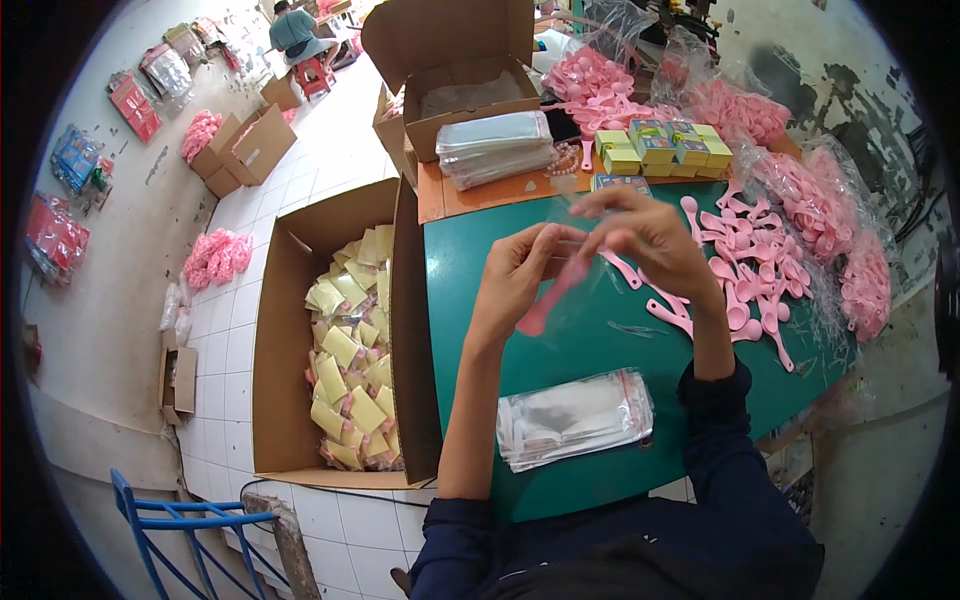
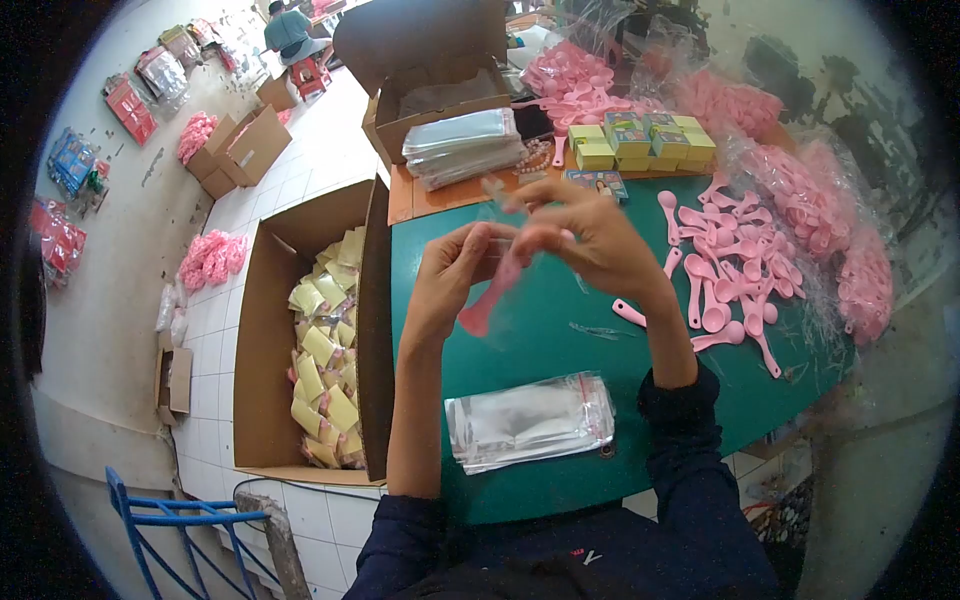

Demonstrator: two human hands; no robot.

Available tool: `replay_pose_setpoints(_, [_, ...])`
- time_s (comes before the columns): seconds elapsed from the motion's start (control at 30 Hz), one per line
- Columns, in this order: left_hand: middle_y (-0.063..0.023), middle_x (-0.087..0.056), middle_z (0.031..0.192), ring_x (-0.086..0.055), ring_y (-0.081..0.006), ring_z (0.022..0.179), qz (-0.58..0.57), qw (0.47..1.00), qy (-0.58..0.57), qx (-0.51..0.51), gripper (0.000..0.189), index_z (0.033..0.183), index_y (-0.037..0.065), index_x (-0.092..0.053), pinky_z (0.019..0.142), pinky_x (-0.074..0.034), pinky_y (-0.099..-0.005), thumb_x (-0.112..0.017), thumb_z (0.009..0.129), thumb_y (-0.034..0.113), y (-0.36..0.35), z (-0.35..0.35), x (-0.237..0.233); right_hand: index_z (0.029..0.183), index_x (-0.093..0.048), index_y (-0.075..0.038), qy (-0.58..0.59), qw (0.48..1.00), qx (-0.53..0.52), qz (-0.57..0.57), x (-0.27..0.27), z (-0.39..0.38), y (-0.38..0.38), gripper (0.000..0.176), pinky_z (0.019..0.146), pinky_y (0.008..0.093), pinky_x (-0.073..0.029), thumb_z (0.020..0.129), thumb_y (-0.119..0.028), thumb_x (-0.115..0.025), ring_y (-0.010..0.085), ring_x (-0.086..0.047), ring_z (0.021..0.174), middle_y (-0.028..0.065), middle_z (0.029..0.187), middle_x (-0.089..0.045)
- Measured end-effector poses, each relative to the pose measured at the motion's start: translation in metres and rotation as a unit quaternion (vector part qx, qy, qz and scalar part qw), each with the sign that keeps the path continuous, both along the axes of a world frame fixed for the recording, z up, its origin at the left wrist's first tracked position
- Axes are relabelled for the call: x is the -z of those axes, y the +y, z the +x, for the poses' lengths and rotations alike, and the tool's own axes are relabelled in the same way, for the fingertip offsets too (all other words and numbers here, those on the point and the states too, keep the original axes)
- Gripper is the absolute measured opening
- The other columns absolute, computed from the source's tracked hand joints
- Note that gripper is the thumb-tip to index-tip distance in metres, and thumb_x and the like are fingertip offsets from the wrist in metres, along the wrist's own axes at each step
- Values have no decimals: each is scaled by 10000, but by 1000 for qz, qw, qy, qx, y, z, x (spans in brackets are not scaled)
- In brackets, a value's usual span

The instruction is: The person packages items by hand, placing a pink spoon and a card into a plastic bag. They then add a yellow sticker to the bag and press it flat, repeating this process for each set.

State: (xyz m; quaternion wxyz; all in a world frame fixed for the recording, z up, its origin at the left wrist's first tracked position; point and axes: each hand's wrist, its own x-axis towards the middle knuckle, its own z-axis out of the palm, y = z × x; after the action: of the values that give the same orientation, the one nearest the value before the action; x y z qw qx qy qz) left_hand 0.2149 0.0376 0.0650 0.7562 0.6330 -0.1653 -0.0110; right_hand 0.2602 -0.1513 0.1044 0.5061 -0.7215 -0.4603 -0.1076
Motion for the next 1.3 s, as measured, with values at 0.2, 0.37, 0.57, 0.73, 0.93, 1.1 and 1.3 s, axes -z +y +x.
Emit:
replay_pose_setpoints(0.2, [-153, -662, 951, -668, -221, 850, -58, 997, -36, -29, 393, 1067, -31, -579, 754, -541, -299, -381, 986, 299, 14, -7, -12, 832, -662, 23, 121, 907, 387, -115, 59, 142, -43, 503, 767, 376, -477, 872, -461, -529, 315, -581, 973, 228, 1181, -540])
replay_pose_setpoints(0.37, [-160, -658, 960, -671, -223, 835, -41, 998, 18, -37, 388, 1076, -30, -577, 748, -545, -299, -395, 982, 299, 30, -14, -22, 951, -627, -9, 65, 747, 594, -292, 138, 171, -58, 332, 740, 453, -482, 786, -296, -650, 331, -622, 869, 199, 842, -624])
replay_pose_setpoints(0.57, [-162, -655, 938, -670, -214, 805, 9, 996, 89, -13, 370, 1063, -34, -586, 708, -554, -287, -401, 983, 276, 39, -8, -9, 874, -599, -14, 17, 859, 491, -143, 125, 167, -70, 273, 676, 429, -494, 715, -204, -713, 333, -617, 724, 155, 820, -633])
replay_pose_setpoints(0.73, [-166, -655, 906, -669, -209, 784, 58, 990, 126, 5, 361, 1060, -43, -587, 681, -556, -278, -407, 981, 259, 40, 0, 4, 980, -552, -33, 263, 953, 95, 116, 10, 20, -27, 159, 515, 188, -429, 838, -58, -618, 64, -542, 669, 12, 853, -605])
replay_pose_setpoints(0.93, [-148, -659, 892, -657, -180, 779, 95, 989, 102, 49, 370, 1045, -65, -594, 705, -545, -274, -433, 973, 260, 31, -3, 2, 927, -553, -32, 190, 974, 103, -61, -5, -12, -24, 113, 541, 189, -422, 833, -21, -613, 33, -519, 678, -14, 837, -602])
replay_pose_setpoints(1.1, [-98, -671, 798, -589, -80, 691, 186, 982, 30, 28, 337, 1020, -39, -637, 629, -492, -276, -524, 929, 266, 23, 1, 13, 893, -547, 9, 140, 975, 35, -167, -1, -14, -16, 147, 597, 291, -467, 797, -61, -633, 150, -556, 654, 68, 721, -581])
replay_pose_setpoints(1.3, [-68, -635, 779, -566, -81, 697, 295, 954, -32, -38, 405, 1242, 23, -531, 632, -469, -247, -549, 918, 265, 13, -4, 7, 853, -530, 4, -37, 957, 96, -270, 25, -17, 2, 151, 691, 401, -446, 826, -136, -579, 334, -554, 748, 175, 814, -585])
